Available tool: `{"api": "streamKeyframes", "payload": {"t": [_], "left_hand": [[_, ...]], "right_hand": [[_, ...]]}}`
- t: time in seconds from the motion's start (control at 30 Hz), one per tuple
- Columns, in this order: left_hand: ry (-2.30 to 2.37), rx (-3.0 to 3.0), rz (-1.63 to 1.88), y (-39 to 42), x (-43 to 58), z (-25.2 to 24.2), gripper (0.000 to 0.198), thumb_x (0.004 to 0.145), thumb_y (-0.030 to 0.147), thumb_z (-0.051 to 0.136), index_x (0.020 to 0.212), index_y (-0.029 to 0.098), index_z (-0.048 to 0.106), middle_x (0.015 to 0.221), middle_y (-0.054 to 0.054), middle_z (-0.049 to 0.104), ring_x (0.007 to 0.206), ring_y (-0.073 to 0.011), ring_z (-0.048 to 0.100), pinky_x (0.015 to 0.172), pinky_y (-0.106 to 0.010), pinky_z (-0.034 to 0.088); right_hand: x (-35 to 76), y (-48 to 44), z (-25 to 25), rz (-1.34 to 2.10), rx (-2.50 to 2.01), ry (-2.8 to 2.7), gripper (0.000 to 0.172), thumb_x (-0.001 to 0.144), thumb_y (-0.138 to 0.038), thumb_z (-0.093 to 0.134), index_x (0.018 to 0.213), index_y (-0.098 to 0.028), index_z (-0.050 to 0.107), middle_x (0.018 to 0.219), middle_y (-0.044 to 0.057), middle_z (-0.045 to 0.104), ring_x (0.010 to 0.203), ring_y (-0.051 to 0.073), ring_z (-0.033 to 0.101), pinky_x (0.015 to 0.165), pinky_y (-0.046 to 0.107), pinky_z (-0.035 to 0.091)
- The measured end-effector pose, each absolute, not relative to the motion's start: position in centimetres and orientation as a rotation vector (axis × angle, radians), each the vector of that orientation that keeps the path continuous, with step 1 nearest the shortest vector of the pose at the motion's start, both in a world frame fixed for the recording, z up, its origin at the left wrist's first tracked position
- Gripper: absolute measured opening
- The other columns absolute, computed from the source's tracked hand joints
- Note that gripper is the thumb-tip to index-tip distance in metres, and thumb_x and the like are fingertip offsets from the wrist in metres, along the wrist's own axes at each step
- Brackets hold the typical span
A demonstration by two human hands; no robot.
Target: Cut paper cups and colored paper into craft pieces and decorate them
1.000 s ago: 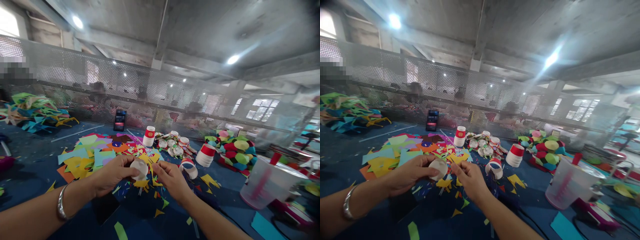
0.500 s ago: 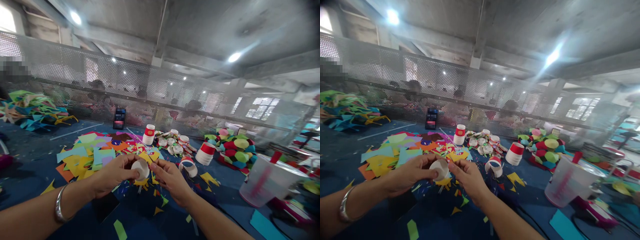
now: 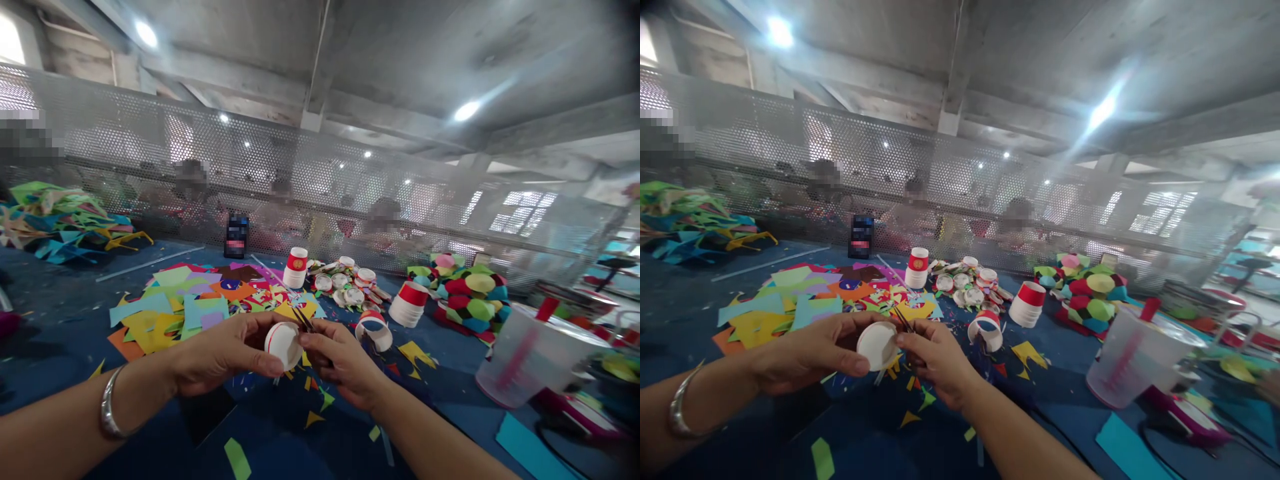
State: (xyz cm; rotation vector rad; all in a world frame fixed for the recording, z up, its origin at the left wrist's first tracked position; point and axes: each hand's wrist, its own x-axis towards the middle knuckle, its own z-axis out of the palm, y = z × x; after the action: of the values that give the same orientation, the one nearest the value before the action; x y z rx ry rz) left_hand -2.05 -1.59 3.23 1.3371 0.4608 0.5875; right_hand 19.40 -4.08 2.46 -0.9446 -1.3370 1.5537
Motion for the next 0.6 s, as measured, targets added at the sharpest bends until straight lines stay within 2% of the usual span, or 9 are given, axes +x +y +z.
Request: {"api": "streamKeyframes", "payload": {"t": [0.2,0.4,0.6], "left_hand": [[0.406,1.410,0.554,-1.49,-2.23,3.16,0.063,0.067,0.015,0.083,0.124,0.022,0.057,0.111,-0.003,0.062,0.100,-0.0169,0.055,0.083,-0.027,0.039],[0.409,1.407,0.534,-1.20,-2.48,2.82,0.060,0.067,0.015,0.084,0.120,0.022,0.057,0.106,-0.002,0.062,0.093,-0.0154,0.056,0.079,-0.026,0.041],[0.383,1.400,0.532,-0.62,-2.81,2.67,0.064,0.071,0.016,0.082,0.127,0.024,0.054,0.109,-0.004,0.062,0.097,-0.0168,0.056,0.081,-0.027,0.041]], "right_hand": [[19.44,-4.05,2.31,1.550,-0.915,-1.366,0.016,0.085,-0.026,0.068,0.078,-0.017,0.057,0.051,-0.011,0.032,0.043,0.005,0.018,0.038,0.021,0.009],[19.34,-4.12,2.19,1.550,-0.916,-1.403,0.016,0.086,-0.028,0.067,0.082,-0.017,0.058,0.050,-0.011,0.033,0.041,0.005,0.018,0.038,0.022,0.010],[19.42,-4.22,2.48,1.486,-0.954,-1.417,0.025,0.081,-0.037,0.074,0.087,-0.015,0.062,0.056,-0.010,0.034,0.046,0.005,0.018,0.040,0.022,0.009]]}}
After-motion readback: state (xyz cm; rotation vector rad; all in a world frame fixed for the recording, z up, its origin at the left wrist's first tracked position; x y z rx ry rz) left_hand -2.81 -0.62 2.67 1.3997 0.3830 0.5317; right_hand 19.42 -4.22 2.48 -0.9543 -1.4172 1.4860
